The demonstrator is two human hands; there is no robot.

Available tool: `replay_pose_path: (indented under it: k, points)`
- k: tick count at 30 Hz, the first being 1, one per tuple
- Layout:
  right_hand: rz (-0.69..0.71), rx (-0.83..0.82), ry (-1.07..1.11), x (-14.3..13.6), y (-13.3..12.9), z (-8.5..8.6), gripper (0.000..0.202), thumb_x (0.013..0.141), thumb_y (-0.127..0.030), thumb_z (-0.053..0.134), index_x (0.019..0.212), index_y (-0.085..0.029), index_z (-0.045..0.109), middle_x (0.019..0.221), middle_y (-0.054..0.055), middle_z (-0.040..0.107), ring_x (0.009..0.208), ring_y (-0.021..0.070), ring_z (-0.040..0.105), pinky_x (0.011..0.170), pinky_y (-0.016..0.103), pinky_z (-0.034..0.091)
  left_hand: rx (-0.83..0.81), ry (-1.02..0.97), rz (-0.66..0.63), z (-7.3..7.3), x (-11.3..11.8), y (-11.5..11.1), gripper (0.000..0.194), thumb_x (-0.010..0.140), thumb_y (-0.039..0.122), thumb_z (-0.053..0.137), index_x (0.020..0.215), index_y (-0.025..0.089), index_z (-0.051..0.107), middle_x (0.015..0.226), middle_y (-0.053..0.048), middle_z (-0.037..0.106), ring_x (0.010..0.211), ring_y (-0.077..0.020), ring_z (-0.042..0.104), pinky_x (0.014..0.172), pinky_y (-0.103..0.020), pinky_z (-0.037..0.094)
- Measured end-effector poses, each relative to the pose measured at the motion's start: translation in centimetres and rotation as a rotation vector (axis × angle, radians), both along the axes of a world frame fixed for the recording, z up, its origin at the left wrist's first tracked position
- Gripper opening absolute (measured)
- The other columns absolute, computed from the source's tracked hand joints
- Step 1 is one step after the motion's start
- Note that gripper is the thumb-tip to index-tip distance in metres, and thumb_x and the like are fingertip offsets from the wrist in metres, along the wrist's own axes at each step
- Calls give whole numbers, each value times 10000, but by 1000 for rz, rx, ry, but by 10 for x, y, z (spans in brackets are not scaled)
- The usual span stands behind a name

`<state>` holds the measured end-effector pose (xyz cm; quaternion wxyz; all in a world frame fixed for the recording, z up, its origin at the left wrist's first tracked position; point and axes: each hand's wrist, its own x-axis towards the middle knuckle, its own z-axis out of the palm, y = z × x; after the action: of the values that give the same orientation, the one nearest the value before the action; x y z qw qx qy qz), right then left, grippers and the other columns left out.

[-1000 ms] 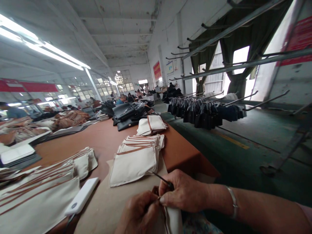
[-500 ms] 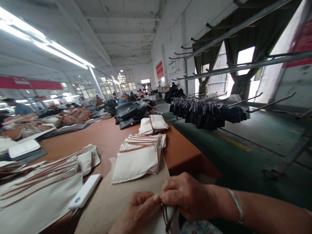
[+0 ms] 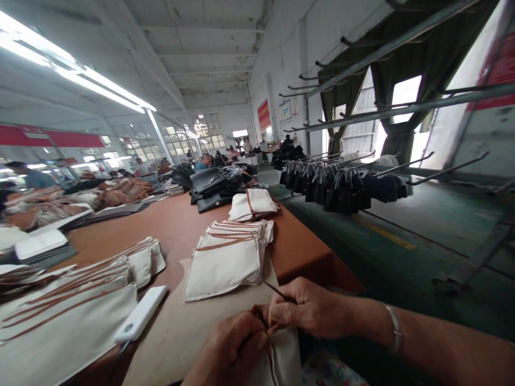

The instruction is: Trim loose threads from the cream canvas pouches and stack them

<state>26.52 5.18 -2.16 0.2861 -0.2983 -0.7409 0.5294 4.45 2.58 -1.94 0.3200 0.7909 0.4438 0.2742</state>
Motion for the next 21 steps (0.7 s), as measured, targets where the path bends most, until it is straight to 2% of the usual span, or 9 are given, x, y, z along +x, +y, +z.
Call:
replay_pose_path:
  k: [2,4,6,8,11,14,17,20,21]
  points:
    - [96,17,-43,1,5,9,328,913,-403,592,764,-111,596,653,-45,433,590,71,362,523,172,310,37,12,-39,0,0,2,339,916,395,532,634,206,524,611,21,520,567,-131,432,554,-224,316]
    - [181,73,-54,0,9,12,239,894,-309,602,759,-112,600,666,-47,450,610,71,388,555,173,332,83,13,-29,0,1,2,318,915,369,521,638,213,512,609,20,518,563,-135,418,555,-231,310]
    - [210,119,-44,-3,11,9,164,867,-241,606,763,-113,600,669,-49,464,614,69,403,562,168,339,127,4,8,1,2,-1,304,909,348,526,637,215,504,607,23,512,561,-136,404,562,-239,302]
    - [188,93,0,-6,10,2,141,840,-225,619,755,-115,594,646,-56,453,584,61,381,527,161,317,122,-13,38,2,3,-3,302,907,357,542,644,212,511,619,24,513,578,-136,413,575,-239,300]
    - [141,29,83,-9,5,-10,138,808,-227,628,737,-115,590,638,-50,469,563,61,379,505,165,307,-88,-82,-5,4,1,-3,387,887,491,578,643,199,503,631,29,461,604,-135,402,571,-229,301]
    - [90,68,121,-8,1,-16,138,796,-214,616,704,-116,589,661,-25,500,597,79,408,536,179,337,-352,-222,-27,2,-8,5,534,870,663,495,626,189,483,644,29,389,616,-135,351,569,-228,311]
    - [44,77,115,-6,-1,-16,154,799,-223,621,690,-121,590,634,-27,494,584,81,397,533,186,326,-440,-250,13,0,-21,15,593,900,691,400,666,166,544,693,10,413,651,-141,344,596,-232,315]
    - [19,73,105,-4,4,-15,207,812,-274,636,682,-117,595,613,-28,497,561,77,388,511,186,304,-590,-179,-135,0,-29,18,557,835,691,547,678,156,540,667,32,363,629,-121,279,563,-223,235]
    - [10,70,91,-2,8,-14,228,822,-296,636,686,-116,601,607,-29,496,554,77,386,502,187,297,-619,-186,-149,0,-29,17,556,800,693,598,664,158,526,652,40,343,619,-115,260,554,-222,213]
